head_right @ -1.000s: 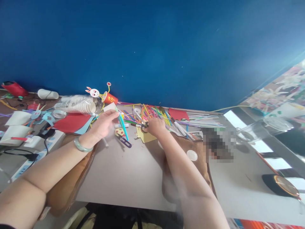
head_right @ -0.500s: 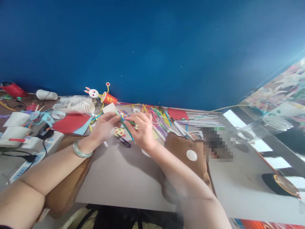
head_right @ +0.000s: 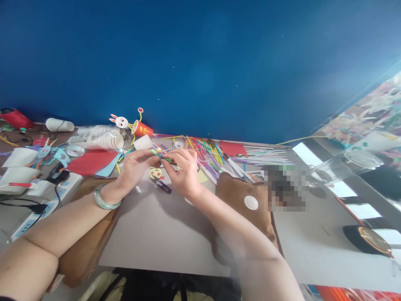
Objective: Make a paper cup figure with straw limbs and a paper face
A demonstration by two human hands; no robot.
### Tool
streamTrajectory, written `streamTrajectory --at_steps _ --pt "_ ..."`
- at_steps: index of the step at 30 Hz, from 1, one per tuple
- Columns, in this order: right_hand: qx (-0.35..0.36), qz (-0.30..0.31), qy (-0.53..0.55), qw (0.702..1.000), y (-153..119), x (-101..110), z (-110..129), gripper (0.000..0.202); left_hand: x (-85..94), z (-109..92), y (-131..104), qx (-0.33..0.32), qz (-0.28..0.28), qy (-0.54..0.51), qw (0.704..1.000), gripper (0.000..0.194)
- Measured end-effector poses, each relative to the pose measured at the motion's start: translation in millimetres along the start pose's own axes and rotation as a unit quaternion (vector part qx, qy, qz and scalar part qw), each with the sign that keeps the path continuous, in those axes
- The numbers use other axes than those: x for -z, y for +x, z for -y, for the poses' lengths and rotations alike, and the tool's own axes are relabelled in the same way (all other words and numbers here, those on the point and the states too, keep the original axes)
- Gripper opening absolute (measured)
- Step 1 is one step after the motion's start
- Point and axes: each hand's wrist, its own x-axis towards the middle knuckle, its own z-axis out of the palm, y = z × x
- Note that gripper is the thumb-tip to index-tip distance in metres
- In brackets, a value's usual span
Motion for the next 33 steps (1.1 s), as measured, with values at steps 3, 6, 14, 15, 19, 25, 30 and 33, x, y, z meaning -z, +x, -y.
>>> streamTrajectory --at_steps 3,6,14,15,19,25,30,33 --pt "-0.021 0.016 0.023 0.999 1 1 1 0.008 2.0 1 0 -0.022 0.013 0.027 0.999 0.022" --pt "-0.042 0.026 0.047 0.998 2 2 3 0.007 2.9 0 -1 -0.035 0.019 0.042 0.998 0.022" --pt "-0.14 0.078 0.151 0.975 6 2 3 0.004 1.1 -1 -1 0.011 0.026 0.02 0.999 0.025" --pt "-0.154 0.088 0.164 0.97 7 2 3 0.005 0.9 -1 -1 0.023 0.023 0.013 0.999 0.026" --pt "-0.206 0.127 0.209 0.947 9 2 -2 0.014 0.4 -1 2 0.076 0.018 -0.026 0.997 0.029" --pt "-0.267 0.195 0.285 0.9 12 2 -8 0.026 2.2 -4 5 0.149 0.04 -0.077 0.985 0.031" --pt "-0.303 0.195 0.348 0.866 11 1 -8 0.034 3.8 -4 6 0.184 0.046 -0.109 0.976 0.032" --pt "-0.318 0.175 0.361 0.859 10 -2 -10 0.035 4.0 -3 7 0.188 0.051 -0.115 0.974 0.032"
